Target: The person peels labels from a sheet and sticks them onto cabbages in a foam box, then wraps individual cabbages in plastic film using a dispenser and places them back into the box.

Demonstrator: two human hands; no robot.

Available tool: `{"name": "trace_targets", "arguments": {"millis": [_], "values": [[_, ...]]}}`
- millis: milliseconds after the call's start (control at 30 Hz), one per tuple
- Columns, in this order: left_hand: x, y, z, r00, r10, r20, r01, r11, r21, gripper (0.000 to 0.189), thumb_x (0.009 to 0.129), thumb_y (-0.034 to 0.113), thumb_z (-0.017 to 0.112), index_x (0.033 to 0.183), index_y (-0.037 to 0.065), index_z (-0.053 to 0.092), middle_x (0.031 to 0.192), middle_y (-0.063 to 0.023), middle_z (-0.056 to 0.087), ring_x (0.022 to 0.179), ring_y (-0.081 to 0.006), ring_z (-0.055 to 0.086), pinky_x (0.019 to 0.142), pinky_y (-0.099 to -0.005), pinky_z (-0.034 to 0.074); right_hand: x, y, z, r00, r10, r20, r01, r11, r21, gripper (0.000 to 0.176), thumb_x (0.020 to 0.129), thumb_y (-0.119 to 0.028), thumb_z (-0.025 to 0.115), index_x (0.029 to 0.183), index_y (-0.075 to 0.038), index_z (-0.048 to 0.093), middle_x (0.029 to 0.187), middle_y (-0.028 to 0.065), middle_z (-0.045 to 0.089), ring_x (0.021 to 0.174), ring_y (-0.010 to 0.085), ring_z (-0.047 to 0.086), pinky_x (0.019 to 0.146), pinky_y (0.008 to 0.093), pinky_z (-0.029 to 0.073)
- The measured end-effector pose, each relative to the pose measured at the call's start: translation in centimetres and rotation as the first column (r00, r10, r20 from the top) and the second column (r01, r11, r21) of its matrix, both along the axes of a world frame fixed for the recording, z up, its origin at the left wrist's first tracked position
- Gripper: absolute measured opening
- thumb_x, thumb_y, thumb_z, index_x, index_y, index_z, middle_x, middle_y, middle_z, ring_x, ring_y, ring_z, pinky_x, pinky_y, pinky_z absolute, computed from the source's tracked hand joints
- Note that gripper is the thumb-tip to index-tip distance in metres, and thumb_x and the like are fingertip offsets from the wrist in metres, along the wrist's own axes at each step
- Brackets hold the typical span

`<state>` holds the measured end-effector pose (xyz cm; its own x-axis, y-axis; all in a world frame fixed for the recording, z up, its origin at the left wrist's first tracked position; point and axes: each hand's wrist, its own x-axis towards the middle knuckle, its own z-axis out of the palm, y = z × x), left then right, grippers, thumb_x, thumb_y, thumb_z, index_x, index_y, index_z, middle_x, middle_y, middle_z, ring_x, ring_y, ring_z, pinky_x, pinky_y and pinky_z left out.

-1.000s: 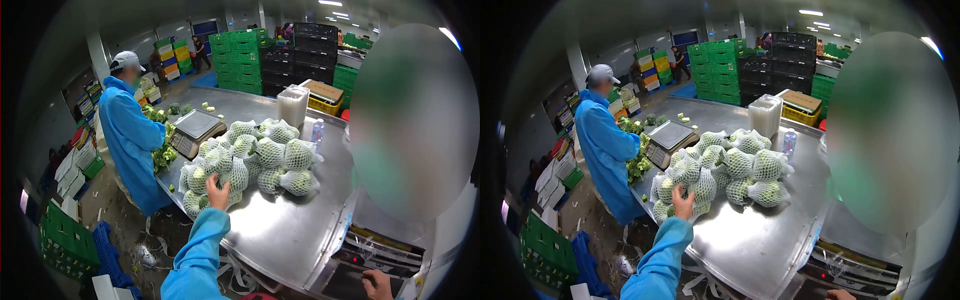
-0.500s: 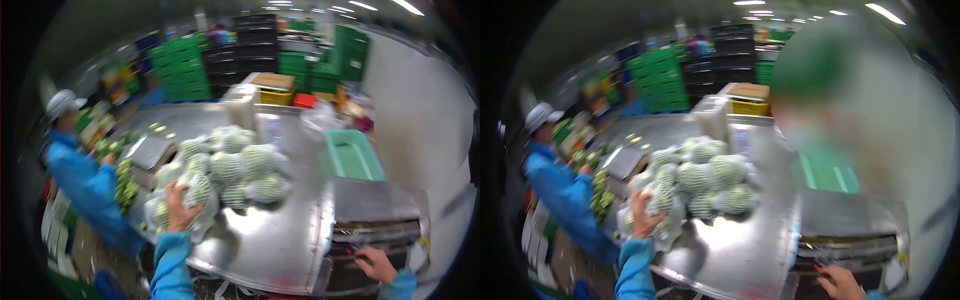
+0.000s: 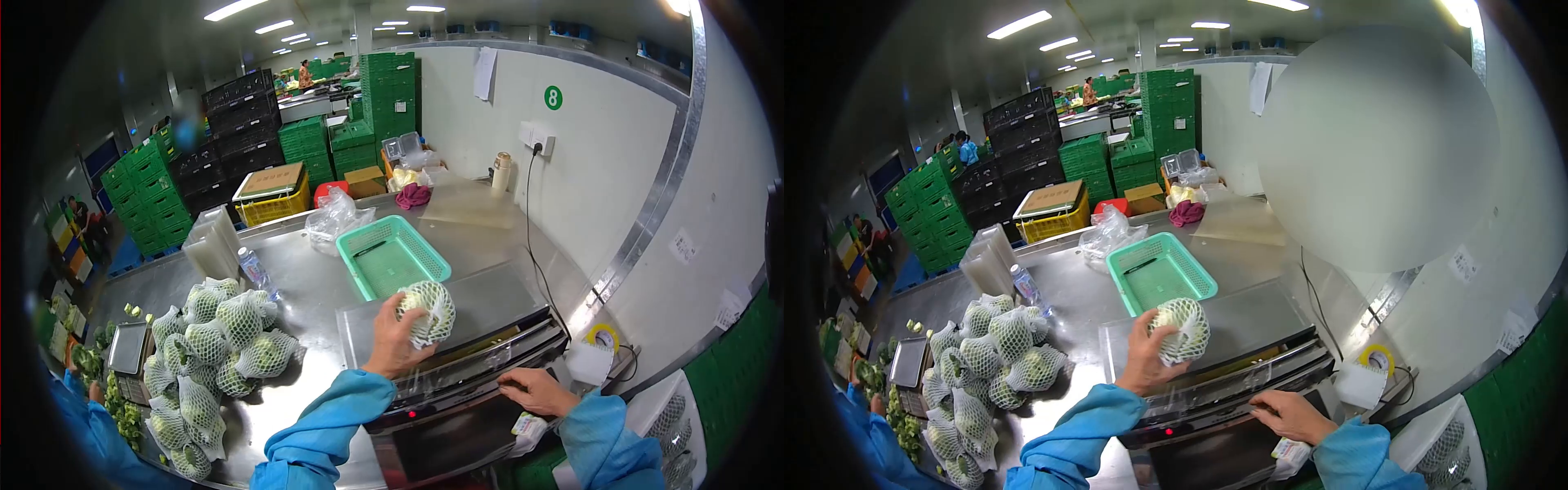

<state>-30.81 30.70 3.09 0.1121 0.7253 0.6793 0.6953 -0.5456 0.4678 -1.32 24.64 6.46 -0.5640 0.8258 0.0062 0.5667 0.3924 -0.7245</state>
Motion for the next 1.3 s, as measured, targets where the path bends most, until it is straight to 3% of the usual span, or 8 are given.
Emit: {"name": "trace_targets", "arguments": {"millis": [233, 367, 533, 700, 767, 967, 1167, 1300], "values": [[1.3, -3.4, 1.6, 0.986, 0.122, -0.116, -0.145, 0.967, -0.211, 0.106, 0.054, 0.034, 0.087, 0.140, 0.016, 0.029, 0.145, -0.0232, 0.014, 0.132, -0.0415, 0.021, 0.104, -0.0514, 0.024, 7.4, 4.5, -2.2, 0.999, 0.004, -0.041, -0.003, 1.000, 0.006, 0.023, 0.082, -0.017, 0.062, 0.098, 0.000, 0.060, 0.084, 0.0148, 0.063, 0.075, 0.0277, 0.062, 0.067, 0.0341, 0.049], [-4.4, -7.4, 1.8, 0.936, 0.137, -0.324, -0.193, 0.970, -0.146, 0.044, 0.066, 0.016, 0.077, 0.108, 0.014, 0.062, 0.110, -0.0069, 0.059, 0.099, -0.0268, 0.055, 0.085, -0.0401, 0.044, 7.1, 10.1, -3.3, 0.975, 0.218, 0.031, -0.216, 0.919, 0.331, 0.022, 0.079, -0.012, 0.062, 0.100, -0.005, 0.062, 0.086, 0.0102, 0.059, 0.079, 0.0255, 0.058, 0.070, 0.0343, 0.047], [-7.1, -10.0, 1.4, 0.641, -0.224, -0.734, -0.056, 0.940, -0.337, 0.037, 0.077, 0.012, 0.061, 0.112, 0.022, 0.060, 0.100, -0.0003, 0.057, 0.093, -0.0174, 0.055, 0.079, -0.0334, 0.041, 3.7, 14.4, -2.4, 0.749, 0.422, 0.512, -0.661, 0.536, 0.525, 0.027, 0.076, -0.009, 0.061, 0.102, -0.014, 0.062, 0.096, 0.0073, 0.053, 0.083, 0.0231, 0.053, 0.071, 0.0338, 0.043], [-6.3, -7.1, 0.5, 0.552, -0.423, -0.719, 0.058, 0.879, -0.473, 0.036, 0.084, 0.019, 0.055, 0.121, 0.022, 0.054, 0.098, 0.0004, 0.050, 0.092, -0.0151, 0.049, 0.077, -0.0308, 0.037, 0.9, 15.8, -5.8, 0.748, 0.603, 0.278, -0.660, 0.634, 0.402, 0.016, 0.079, -0.009, 0.060, 0.095, -0.012, 0.060, 0.101, 0.0106, 0.053, 0.082, 0.0252, 0.055, 0.068, 0.0359, 0.045], [-5.9, -6.1, -0.5, 0.567, -0.452, -0.688, 0.137, 0.876, -0.463, 0.035, 0.084, 0.025, 0.055, 0.119, 0.022, 0.055, 0.098, 0.0006, 0.049, 0.091, -0.0147, 0.048, 0.076, -0.0303, 0.036, 0.8, 15.0, -5.2, 0.946, 0.188, -0.264, -0.277, 0.892, -0.358, 0.004, 0.088, -0.007, 0.055, 0.089, -0.004, 0.054, 0.101, 0.0128, 0.057, 0.086, 0.0263, 0.062, 0.074, 0.0340, 0.051], [-4.4, -8.2, -1.6, 0.986, -0.048, 0.161, 0.149, 0.691, -0.708, 0.015, 0.087, 0.011, 0.058, 0.101, 0.007, 0.064, 0.096, -0.0116, 0.065, 0.086, -0.0257, 0.063, 0.075, -0.0317, 0.050, 3.4, 12.0, -5.4, 0.736, -0.400, -0.546, -0.238, 0.603, -0.762, 0.003, 0.092, -0.002, 0.046, 0.092, 0.001, 0.047, 0.108, 0.0260, 0.058, 0.106, 0.0330, 0.058, 0.088, 0.0390, 0.052], [-5.1, -11.0, 3.5, 0.975, -0.099, -0.197, -0.056, 0.752, -0.656, 0.011, 0.089, 0.009, 0.058, 0.096, 0.005, 0.064, 0.105, -0.0112, 0.066, 0.086, -0.0158, 0.065, 0.072, -0.0301, 0.051, 3.3, 13.6, -2.9, 0.859, -0.240, -0.452, -0.194, 0.665, -0.721, 0.008, 0.094, -0.005, 0.046, 0.091, 0.003, 0.048, 0.106, 0.0251, 0.060, 0.100, 0.0299, 0.061, 0.087, 0.0385, 0.052], [-3.5, -8.4, -0.3, 0.612, 0.272, 0.743, 0.576, 0.490, -0.654, 0.013, 0.097, 0.012, 0.040, 0.100, 0.000, 0.040, 0.125, -0.0199, 0.050, 0.097, -0.0256, 0.062, 0.085, -0.0351, 0.051, 1.3, 15.2, -4.5, 0.885, -0.164, -0.436, -0.208, 0.699, -0.684, 0.011, 0.095, -0.008, 0.046, 0.095, 0.002, 0.048, 0.104, 0.0208, 0.061, 0.101, 0.0262, 0.061, 0.087, 0.0349, 0.051]]}}
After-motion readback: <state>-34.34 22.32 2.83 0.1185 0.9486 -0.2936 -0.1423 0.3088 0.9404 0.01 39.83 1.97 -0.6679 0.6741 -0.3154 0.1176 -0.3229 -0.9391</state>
